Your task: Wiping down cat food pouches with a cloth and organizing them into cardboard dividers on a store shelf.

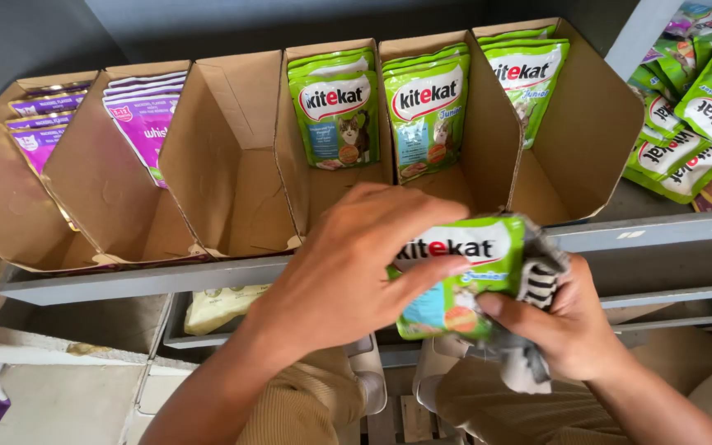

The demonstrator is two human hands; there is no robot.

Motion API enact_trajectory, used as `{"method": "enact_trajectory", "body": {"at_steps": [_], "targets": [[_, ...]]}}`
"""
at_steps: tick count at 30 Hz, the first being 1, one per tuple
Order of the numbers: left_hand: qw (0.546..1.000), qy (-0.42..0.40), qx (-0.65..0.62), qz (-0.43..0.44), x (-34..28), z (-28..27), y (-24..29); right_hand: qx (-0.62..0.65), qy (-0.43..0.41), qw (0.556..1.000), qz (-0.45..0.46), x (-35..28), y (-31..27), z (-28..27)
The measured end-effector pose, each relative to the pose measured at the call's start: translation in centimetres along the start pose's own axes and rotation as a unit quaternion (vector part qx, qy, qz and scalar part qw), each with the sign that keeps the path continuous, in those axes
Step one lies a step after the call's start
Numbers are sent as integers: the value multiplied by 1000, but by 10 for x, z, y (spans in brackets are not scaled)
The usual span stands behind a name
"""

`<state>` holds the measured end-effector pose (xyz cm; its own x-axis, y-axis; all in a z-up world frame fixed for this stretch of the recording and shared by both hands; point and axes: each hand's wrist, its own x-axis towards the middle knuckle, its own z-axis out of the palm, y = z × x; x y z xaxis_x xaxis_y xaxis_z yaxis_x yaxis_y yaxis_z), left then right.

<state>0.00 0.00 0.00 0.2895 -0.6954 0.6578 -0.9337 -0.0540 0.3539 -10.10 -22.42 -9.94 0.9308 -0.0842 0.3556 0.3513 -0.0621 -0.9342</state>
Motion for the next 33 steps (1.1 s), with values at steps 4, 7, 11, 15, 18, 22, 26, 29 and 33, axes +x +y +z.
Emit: {"method": "enact_trajectory", "body": {"at_steps": [4,7,11,15,18,22,26,29,33], "targets": [[997,34,62,19,3,-19,5,-282,42,956,-76,16,-44,13],[995,94,37,-3,8,-30,10,-424,83,897,-93,14,-57,11],[990,124,56,19,27,-39,11,-537,12,843,-9,11,-48,12],[974,118,174,79,52,-51,8,-652,-52,750,98,9,-28,17],[977,116,134,119,77,-49,-14,-692,-32,717,70,10,-25,17],[974,104,173,102,102,-33,-41,-713,-15,699,45,11,-17,17],[981,4,194,1,118,-15,-68,-744,5,668,5,11,-10,17],[966,-61,250,-35,124,0,-91,-748,2,663,-1,11,-7,14],[948,-148,282,-16,131,11,-104,-749,4,662,-14,11,-2,13]]}}
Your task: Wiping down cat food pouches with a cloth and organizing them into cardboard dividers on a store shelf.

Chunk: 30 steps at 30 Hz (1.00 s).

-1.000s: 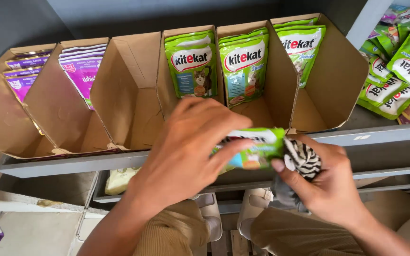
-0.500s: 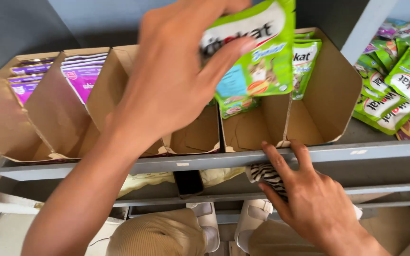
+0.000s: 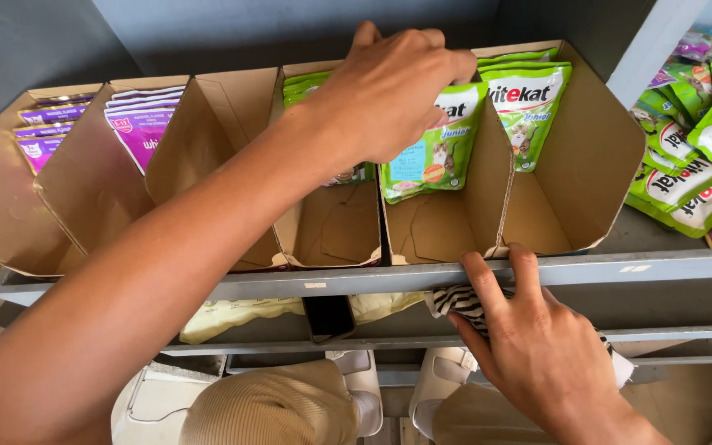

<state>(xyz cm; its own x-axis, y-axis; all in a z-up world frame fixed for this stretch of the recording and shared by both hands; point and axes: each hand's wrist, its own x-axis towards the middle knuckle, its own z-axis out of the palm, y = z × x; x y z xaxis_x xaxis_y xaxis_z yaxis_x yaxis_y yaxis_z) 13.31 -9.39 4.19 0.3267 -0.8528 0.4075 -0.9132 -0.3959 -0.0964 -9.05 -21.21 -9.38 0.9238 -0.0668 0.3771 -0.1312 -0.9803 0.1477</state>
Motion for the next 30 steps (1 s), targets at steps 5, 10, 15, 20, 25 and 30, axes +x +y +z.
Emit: {"method": "enact_trajectory", "body": {"at_steps": [5,10,15,20,25,30], "targets": [[989,45,137,-19,-4,2,9,2,7,1000,-8,0,2,3],[959,202,200,9,-47,-13,94,2,20,1000,-13,-1,6,8],[983,-135,102,-76,-77,9,147,21,40,998,-44,-6,9,15],[964,-209,90,-140,-47,34,130,-6,17,999,-34,-4,6,12],[949,-225,86,-205,-30,62,108,-25,31,999,-29,-2,3,6],[958,-153,58,-235,-34,80,105,-26,23,999,-20,-2,3,8]]}}
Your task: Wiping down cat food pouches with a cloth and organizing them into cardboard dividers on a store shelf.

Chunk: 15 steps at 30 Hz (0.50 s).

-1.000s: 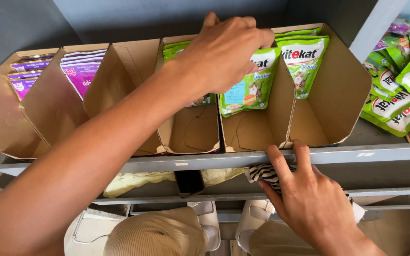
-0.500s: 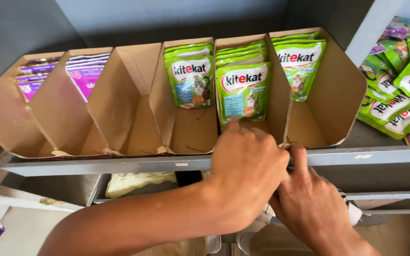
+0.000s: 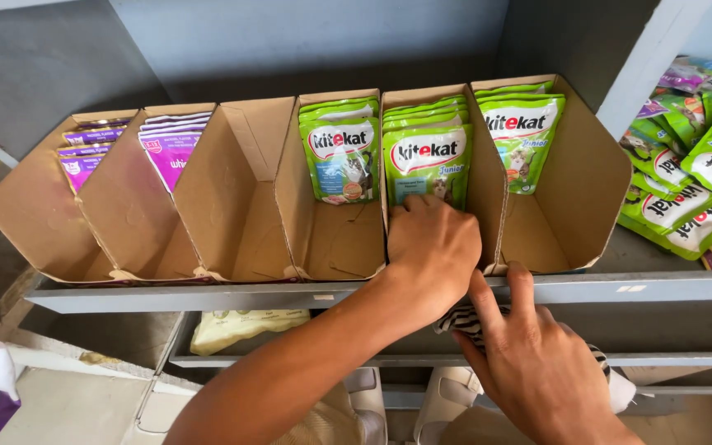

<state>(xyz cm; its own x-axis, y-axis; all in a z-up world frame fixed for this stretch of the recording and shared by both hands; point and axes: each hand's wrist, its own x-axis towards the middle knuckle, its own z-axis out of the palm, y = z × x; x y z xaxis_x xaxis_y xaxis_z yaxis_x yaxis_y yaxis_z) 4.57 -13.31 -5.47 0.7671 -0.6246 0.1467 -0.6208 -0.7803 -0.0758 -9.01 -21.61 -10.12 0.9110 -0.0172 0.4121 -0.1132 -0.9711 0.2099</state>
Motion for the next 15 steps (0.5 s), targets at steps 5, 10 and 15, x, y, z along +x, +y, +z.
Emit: {"method": "enact_trajectory", "body": {"at_steps": [5,10,15], "targets": [[999,21,41,1,4,13,1,-6,-10,1000,-6,0,1,-4],[996,86,11,-32,4,14,2,-17,-19,1000,-15,0,1,-6],[975,206,-80,-26,1,8,3,-30,-34,999,-6,0,2,-1]]}}
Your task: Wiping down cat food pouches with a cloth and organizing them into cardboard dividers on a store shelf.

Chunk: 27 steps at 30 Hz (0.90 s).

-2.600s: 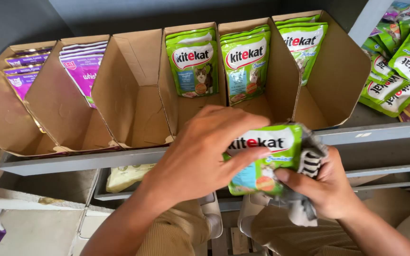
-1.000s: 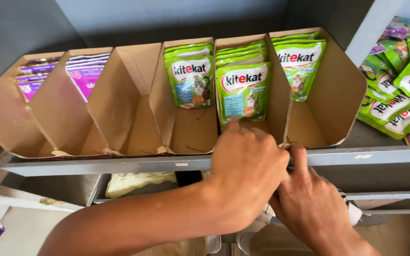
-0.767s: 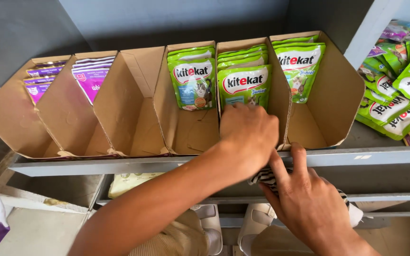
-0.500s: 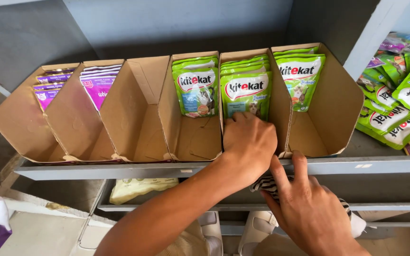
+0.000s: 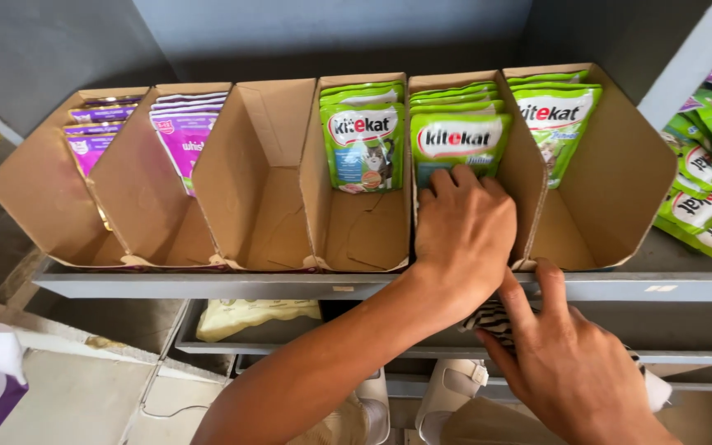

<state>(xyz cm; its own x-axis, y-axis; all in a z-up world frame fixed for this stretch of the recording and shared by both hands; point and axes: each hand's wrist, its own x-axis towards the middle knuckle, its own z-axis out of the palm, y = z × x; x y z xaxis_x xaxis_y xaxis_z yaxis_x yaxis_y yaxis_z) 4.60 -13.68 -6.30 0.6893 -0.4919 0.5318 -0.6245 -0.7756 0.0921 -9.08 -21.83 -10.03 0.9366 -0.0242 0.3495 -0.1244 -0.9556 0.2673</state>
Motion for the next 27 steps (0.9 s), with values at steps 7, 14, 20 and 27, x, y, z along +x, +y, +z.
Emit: {"method": "enact_trajectory", "body": {"at_steps": [7,14,20,27], "targets": [[997,-74,10,-6,0,-2,1,-3,-19,1000,3,0,0,-1],[1000,-24,-11,15,-1,-10,4,8,8,1000,-11,-1,3,-2],[999,-38,-19,18,-7,-13,3,2,0,1000,-9,-1,3,-4],[990,-128,-39,52,-6,-14,-6,2,-52,999,0,0,2,-7]]}}
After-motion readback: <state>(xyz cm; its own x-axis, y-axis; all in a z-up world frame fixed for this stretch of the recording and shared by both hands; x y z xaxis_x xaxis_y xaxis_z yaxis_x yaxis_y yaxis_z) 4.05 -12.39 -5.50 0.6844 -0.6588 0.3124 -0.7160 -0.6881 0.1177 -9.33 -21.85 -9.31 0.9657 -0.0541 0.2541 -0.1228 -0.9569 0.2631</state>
